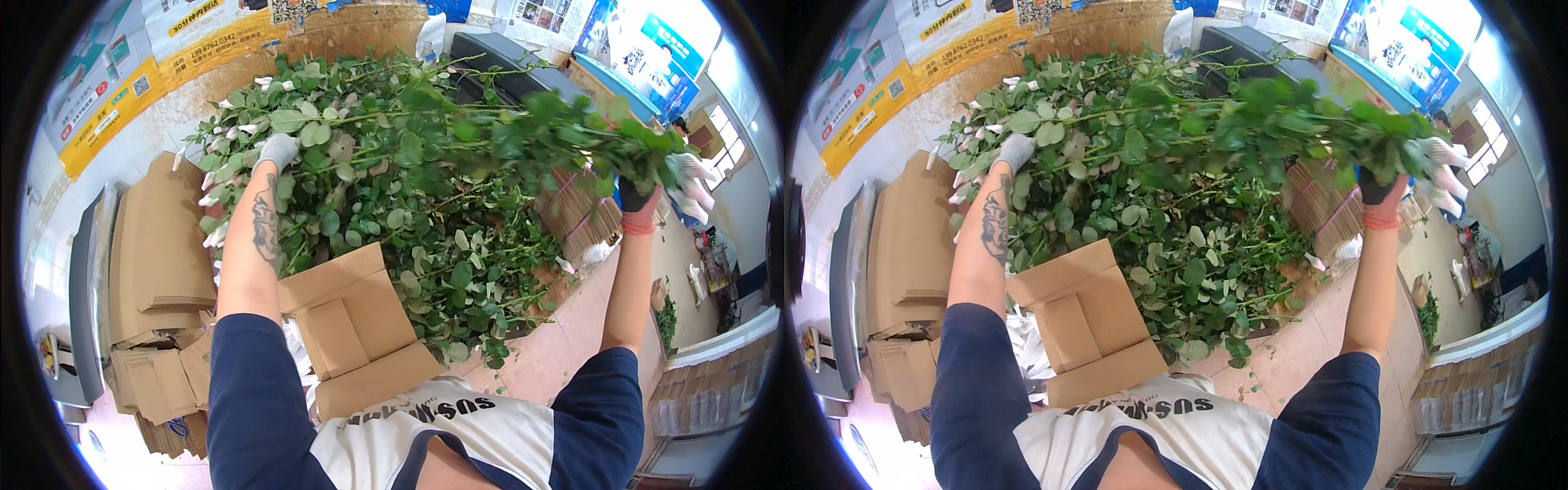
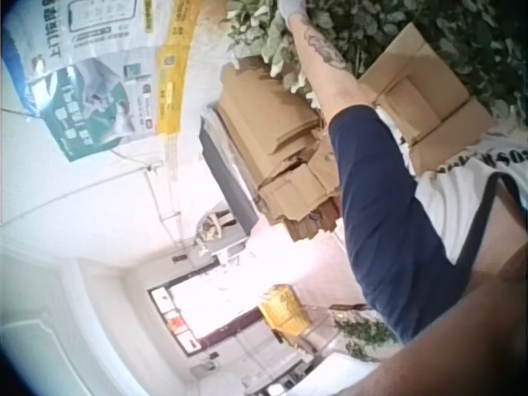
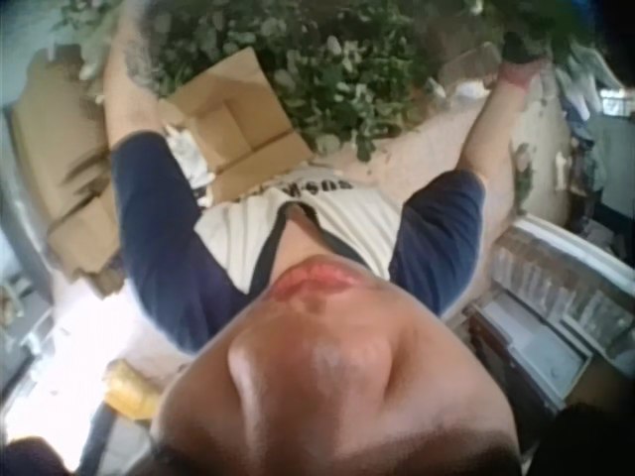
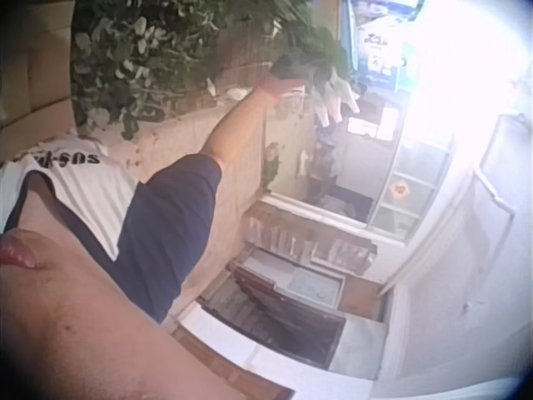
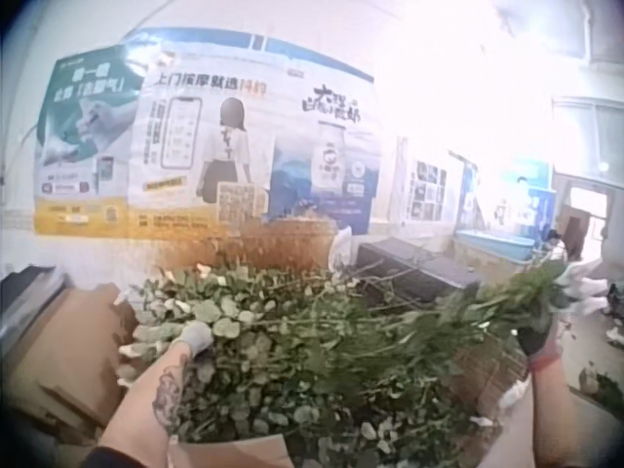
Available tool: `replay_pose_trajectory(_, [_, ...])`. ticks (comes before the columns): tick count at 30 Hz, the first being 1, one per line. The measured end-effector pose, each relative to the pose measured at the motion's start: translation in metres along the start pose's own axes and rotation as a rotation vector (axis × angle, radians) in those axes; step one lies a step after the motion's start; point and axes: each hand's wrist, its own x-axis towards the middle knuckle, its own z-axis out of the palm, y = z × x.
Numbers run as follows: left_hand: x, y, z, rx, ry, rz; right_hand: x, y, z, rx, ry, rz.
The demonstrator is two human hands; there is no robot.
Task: The person wraps bunches of roses in corrugated cardboard by placing several roses on a cardboard sheet and folding the cardboard around the stems.
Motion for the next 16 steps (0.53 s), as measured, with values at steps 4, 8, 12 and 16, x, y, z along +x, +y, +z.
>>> replay_pose_trajectory(4, [-0.012,-0.043,0.009,-0.344,0.076,-0.224,0.010,0.016,-0.047,0.047,-0.071,0.084])
replay_pose_trajectory(8, [-0.041,0.033,-0.015,-0.276,-0.057,-0.201,-0.004,-0.006,0.012,0.921,-0.071,0.277])
replay_pose_trajectory(12, [-0.038,0.050,0.027,-0.173,-0.309,-0.182,0.055,0.011,0.031,0.635,-0.105,0.113])
replay_pose_trajectory(16, [-0.047,0.035,0.036,-0.372,-0.121,-0.242,0.122,-0.101,-0.006,-1.011,-0.069,-0.703])
